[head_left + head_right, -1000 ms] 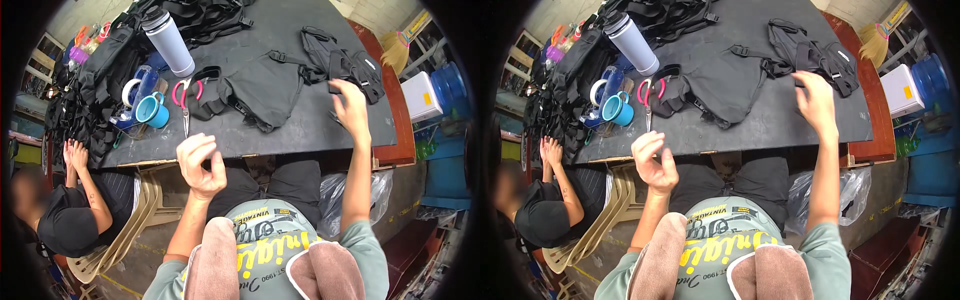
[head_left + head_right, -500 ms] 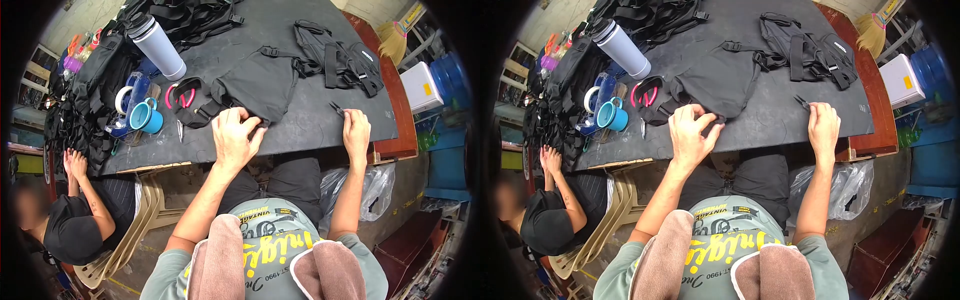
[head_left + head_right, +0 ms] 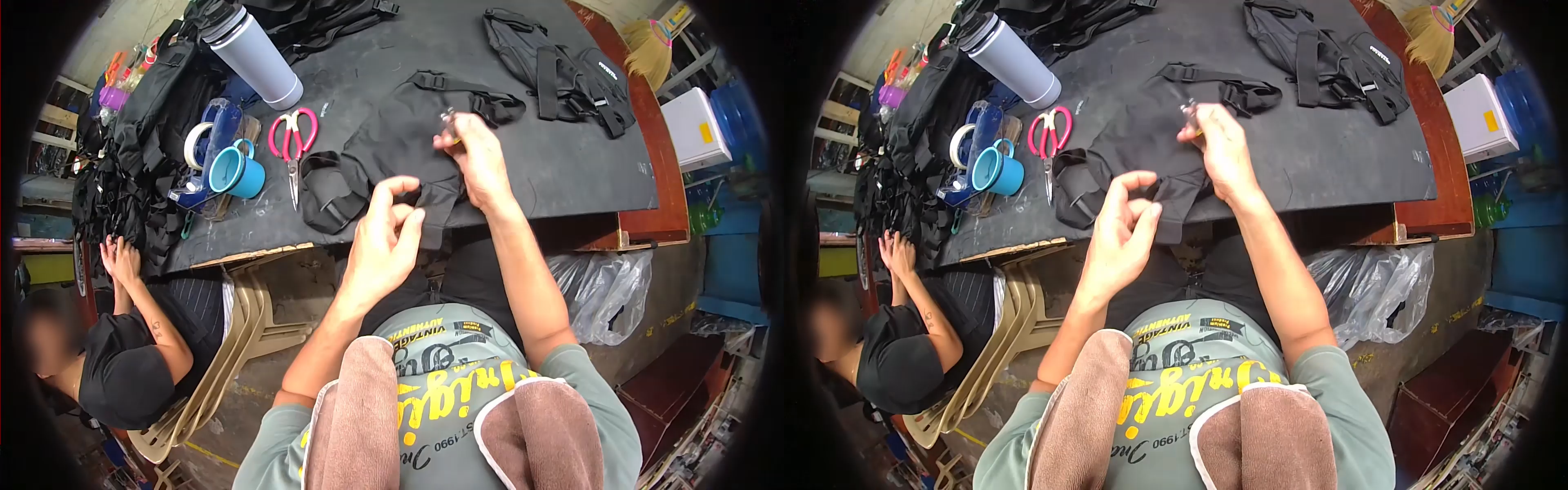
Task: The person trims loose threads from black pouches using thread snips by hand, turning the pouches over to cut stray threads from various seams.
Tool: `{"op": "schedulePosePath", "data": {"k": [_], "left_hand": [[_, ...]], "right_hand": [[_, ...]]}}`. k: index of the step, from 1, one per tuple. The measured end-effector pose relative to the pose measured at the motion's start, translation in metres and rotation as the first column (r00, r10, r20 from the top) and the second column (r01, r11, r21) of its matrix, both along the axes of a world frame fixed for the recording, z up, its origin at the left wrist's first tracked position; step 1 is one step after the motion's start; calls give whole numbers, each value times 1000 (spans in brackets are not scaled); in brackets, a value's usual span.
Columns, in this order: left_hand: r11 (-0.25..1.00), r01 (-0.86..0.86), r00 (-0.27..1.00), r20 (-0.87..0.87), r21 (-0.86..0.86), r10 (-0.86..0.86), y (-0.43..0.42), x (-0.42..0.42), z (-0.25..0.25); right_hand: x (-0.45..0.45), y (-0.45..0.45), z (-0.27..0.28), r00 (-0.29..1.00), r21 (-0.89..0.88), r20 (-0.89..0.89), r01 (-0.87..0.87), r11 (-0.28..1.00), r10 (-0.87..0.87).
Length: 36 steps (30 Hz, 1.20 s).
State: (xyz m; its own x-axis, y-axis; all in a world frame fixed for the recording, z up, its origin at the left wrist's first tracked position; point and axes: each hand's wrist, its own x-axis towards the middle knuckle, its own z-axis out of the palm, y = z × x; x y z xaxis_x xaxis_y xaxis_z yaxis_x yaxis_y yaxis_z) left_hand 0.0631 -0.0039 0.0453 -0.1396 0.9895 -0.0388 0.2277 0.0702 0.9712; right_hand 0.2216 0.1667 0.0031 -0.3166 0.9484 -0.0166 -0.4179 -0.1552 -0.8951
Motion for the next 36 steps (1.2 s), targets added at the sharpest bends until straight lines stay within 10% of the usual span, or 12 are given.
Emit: {"op": "schedulePosePath", "data": {"k": [11,15,19,30,36], "left_hand": [[982,48,971,-240,184,-2,-14,0,9],[861,150,606,-733,486,308,-6,5,31],[814,418,806,-578,402,-128,4,-4,6],[871,420,550,-835,255,-21,19,-19,11],[824,356,614,-775,441,149,6,-2,-14]], "right_hand": [[4,15,6,989,-185,-144,-57,981,31],[13,-11,29,999,-60,-5,32,998,-33],[49,-51,31,981,64,191,32,997,-44],[102,-147,-15,827,124,548,69,990,-127],[91,-153,-23,758,261,614,71,963,-222]]}}
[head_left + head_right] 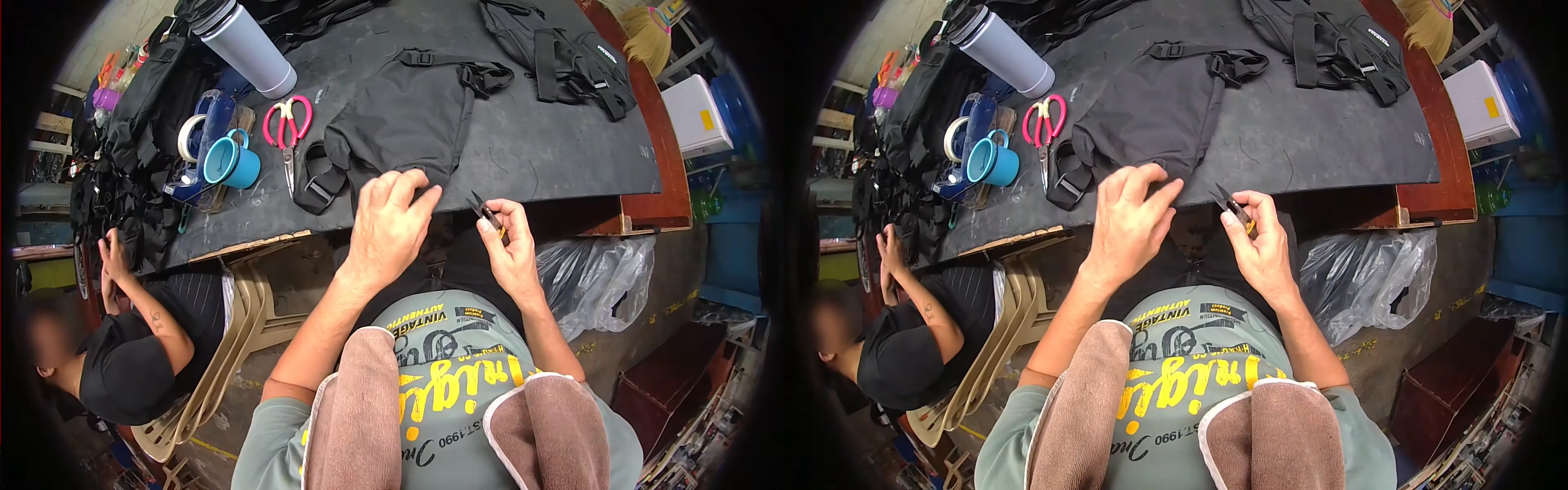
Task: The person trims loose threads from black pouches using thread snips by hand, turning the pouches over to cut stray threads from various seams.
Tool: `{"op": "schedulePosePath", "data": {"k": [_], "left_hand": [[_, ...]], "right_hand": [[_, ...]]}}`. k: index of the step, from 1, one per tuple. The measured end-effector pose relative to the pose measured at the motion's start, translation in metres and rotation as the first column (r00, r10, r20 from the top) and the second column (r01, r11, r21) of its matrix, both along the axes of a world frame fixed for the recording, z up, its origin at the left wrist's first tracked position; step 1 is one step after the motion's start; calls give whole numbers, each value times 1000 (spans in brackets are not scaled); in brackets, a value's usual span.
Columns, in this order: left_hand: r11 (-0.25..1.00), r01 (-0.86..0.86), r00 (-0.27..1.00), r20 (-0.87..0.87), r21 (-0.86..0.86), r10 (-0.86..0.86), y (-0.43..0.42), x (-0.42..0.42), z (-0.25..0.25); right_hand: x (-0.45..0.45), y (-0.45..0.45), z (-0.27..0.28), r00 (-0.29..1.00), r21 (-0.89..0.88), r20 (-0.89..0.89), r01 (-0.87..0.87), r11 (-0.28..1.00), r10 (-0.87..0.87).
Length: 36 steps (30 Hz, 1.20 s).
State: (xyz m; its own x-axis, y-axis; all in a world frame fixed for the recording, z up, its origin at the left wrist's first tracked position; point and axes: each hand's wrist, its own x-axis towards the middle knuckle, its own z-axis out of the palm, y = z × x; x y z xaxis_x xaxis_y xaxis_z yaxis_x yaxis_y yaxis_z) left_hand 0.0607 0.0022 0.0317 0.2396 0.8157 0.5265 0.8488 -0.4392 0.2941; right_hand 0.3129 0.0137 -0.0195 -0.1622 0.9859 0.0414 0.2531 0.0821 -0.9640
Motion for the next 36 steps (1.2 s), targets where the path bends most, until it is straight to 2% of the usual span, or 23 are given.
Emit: {"op": "schedulePosePath", "data": {"k": [1,3,5,10,11,13,15,17,26,36], "left_hand": [[1000,-3,1000,0,-2,3,-1,0,-7],[993,57,989,143,-102,-42,2,-2,-14],[996,69,983,174,-57,-58,6,-4,-14],[967,156,904,423,-200,-59,9,-20,-12],[967,157,904,424,-202,-58,10,-22,-12],[947,184,871,490,-264,-32,10,-25,-9],[940,183,873,487,-288,-21,8,-27,-7],[912,215,826,563,-350,22,6,-29,-7],[936,175,821,570,-305,32,3,-24,-12],[948,156,833,553,-276,24,4,-20,-15]], "right_hand": [[-2,0,0,1000,-12,8,-7,1000,7],[-7,0,5,1000,4,25,-11,1000,11],[-11,0,8,999,22,43,-13,1000,12],[-17,-3,11,992,112,128,-25,993,10],[-18,-4,12,992,111,129,-25,994,10],[-22,-7,14,984,218,179,-62,974,23],[-25,-8,17,986,222,165,-49,974,12],[-26,-6,15,986,293,163,-79,953,32],[-38,9,28,961,282,269,-137,950,59],[-43,9,32,965,234,244,-153,960,94]]}}
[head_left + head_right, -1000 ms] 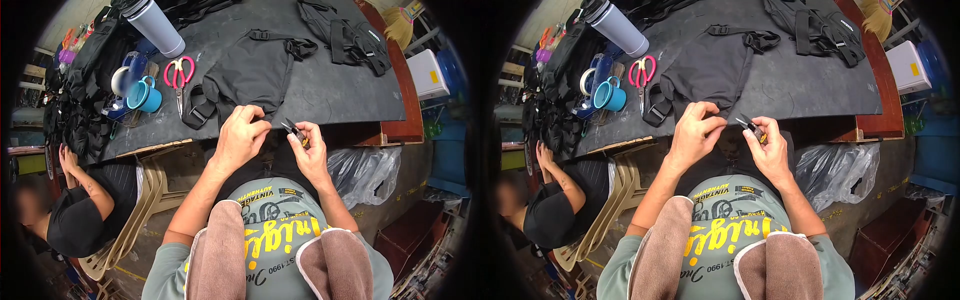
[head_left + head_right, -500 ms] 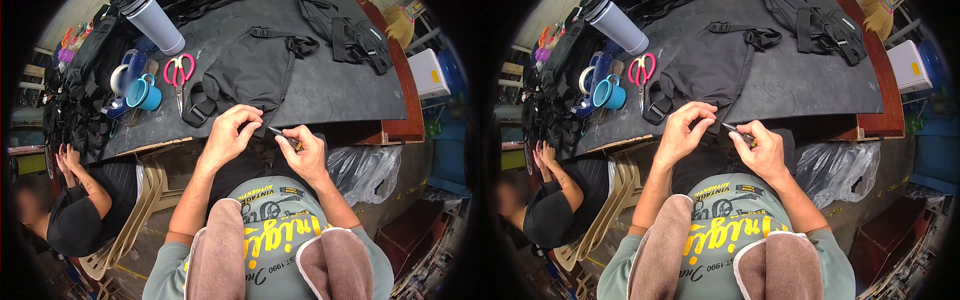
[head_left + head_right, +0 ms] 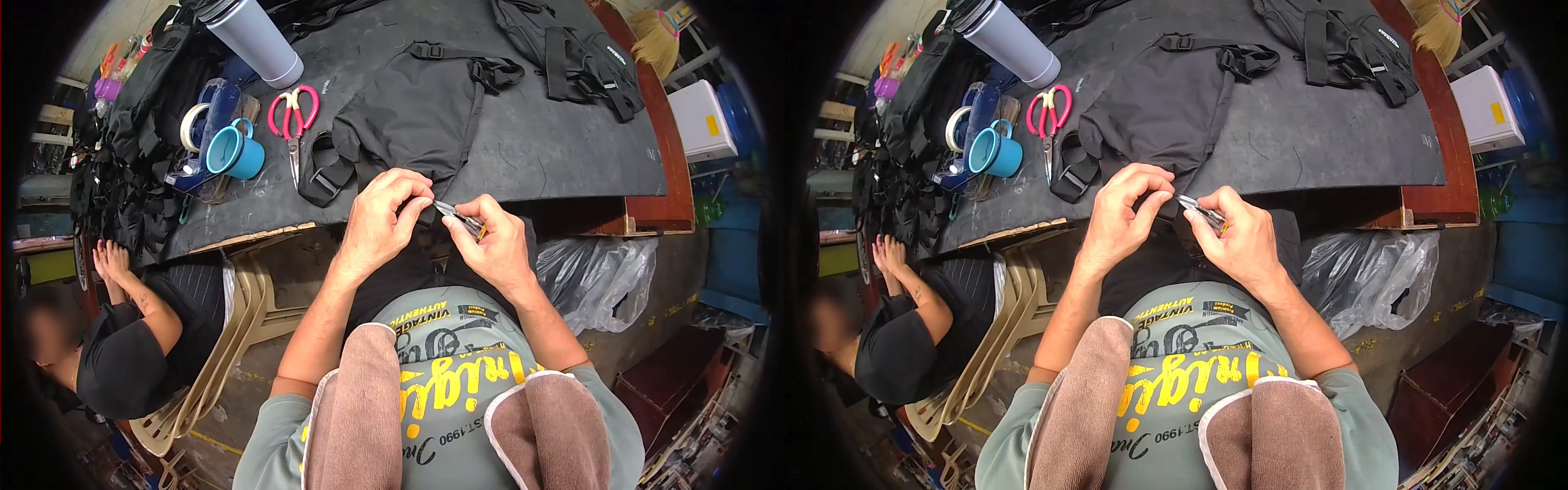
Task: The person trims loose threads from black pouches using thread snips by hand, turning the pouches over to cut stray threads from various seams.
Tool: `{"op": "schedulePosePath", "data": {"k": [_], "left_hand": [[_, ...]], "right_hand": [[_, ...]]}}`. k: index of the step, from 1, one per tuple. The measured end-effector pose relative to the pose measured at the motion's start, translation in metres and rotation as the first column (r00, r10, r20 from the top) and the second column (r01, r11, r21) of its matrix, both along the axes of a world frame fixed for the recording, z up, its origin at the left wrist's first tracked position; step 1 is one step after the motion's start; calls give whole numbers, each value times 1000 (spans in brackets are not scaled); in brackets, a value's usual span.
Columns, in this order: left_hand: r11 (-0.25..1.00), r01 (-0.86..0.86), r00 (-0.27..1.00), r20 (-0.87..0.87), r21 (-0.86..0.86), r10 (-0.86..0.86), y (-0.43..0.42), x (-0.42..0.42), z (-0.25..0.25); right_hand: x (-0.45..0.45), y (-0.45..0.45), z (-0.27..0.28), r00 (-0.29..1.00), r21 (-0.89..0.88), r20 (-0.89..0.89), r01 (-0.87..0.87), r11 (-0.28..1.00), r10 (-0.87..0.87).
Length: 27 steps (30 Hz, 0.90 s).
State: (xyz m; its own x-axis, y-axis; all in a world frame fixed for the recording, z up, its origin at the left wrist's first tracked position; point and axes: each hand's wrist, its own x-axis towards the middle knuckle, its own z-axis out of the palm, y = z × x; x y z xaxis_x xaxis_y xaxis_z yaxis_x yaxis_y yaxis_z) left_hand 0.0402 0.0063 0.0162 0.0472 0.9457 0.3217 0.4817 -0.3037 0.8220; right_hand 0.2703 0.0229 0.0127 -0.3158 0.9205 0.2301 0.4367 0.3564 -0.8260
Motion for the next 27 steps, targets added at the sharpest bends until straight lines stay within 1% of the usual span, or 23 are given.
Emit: {"op": "schedulePosePath", "data": {"k": [2,5,9,11,15,17,18,20,21,23,24,27], "left_hand": [[999,-13,999,-31,47,14,0,1,-3],[997,-25,998,-51,77,28,-1,2,-6],[996,-50,999,-6,77,51,-3,4,-7],[998,-68,995,68,8,67,-4,4,-2],[996,-73,995,66,41,70,-4,3,-4],[997,-22,999,30,71,20,-4,0,-2],[997,-22,999,29,72,20,-5,1,1],[993,-31,989,-139,110,47,-6,6,10],[993,-33,989,-140,111,48,-7,8,9],[987,-47,961,-262,155,87,-7,10,0],[981,-60,959,-261,186,108,-6,12,-2],[983,-71,954,-276,168,116,-8,15,-4]], "right_hand": [[-1,0,-4,999,35,32,-11,999,10],[-1,0,-10,1000,43,13,-13,999,12],[0,-2,-14,999,37,46,-9,999,7],[1,-2,-24,1000,20,-26,-3,1000,4],[1,1,-36,998,82,-64,-8,997,13],[1,2,-40,994,85,-106,-11,996,20],[1,2,-40,994,86,-107,-11,996,20],[2,1,-40,995,53,-101,-14,999,19],[1,1,-39,995,54,-102,-15,998,20],[1,1,-39,997,96,-81,-6,995,14],[1,1,-39,997,97,-82,-4,995,12],[2,0,-39,999,93,-47,0,996,4]]}}
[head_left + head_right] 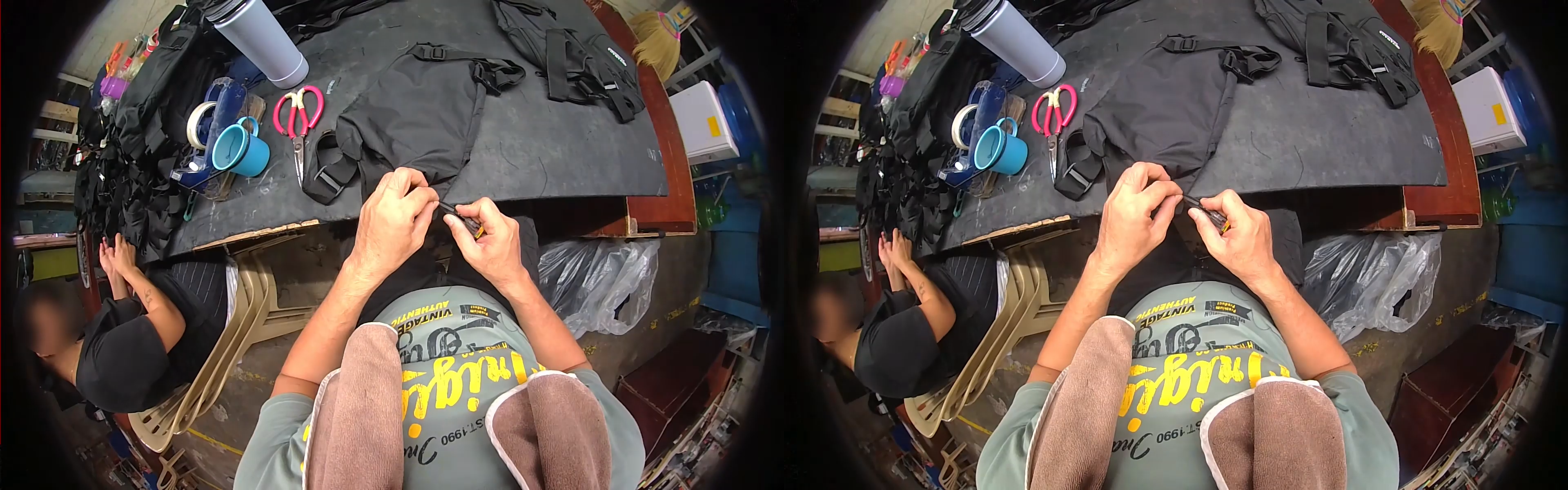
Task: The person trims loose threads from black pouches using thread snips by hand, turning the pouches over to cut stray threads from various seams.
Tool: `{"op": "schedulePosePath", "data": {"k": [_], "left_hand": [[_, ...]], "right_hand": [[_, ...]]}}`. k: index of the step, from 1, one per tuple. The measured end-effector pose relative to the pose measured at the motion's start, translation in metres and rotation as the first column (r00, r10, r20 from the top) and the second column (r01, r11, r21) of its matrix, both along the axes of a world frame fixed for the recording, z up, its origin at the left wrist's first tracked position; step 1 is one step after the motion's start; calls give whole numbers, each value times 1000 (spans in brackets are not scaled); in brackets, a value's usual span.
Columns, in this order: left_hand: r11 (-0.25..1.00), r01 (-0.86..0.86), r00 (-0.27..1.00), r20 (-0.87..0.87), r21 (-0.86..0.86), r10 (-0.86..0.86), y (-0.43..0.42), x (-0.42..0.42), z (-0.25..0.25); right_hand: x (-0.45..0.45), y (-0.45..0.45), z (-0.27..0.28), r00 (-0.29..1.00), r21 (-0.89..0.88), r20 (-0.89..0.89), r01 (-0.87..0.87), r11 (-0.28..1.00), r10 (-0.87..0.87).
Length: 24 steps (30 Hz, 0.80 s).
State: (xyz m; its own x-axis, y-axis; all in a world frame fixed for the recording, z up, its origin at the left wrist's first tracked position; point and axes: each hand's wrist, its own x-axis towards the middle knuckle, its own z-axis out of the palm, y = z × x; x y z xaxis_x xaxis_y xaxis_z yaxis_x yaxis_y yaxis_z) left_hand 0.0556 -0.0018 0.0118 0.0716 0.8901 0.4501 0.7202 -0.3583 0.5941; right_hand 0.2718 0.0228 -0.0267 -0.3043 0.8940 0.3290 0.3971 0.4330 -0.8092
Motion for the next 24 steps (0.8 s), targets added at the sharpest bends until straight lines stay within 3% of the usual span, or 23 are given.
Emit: {"op": "schedulePosePath", "data": {"k": [8,16,19,21,24], "left_hand": [[1000,-3,1000,2,12,3,-1,2,-2],[1000,-7,1000,21,18,7,-1,1,-4],[999,-10,993,116,33,6,-1,-2,-1],[989,-86,987,145,119,68,-1,-11,1],[991,-91,993,77,95,84,-5,-24,6]], "right_hand": [[0,0,6,991,203,132,-9,979,-19],[0,0,3,991,206,137,-24,978,-5],[0,-1,13,992,176,128,-9,984,-14],[1,2,23,991,169,129,3,986,-25],[0,11,34,991,253,117,36,967,-68]]}}
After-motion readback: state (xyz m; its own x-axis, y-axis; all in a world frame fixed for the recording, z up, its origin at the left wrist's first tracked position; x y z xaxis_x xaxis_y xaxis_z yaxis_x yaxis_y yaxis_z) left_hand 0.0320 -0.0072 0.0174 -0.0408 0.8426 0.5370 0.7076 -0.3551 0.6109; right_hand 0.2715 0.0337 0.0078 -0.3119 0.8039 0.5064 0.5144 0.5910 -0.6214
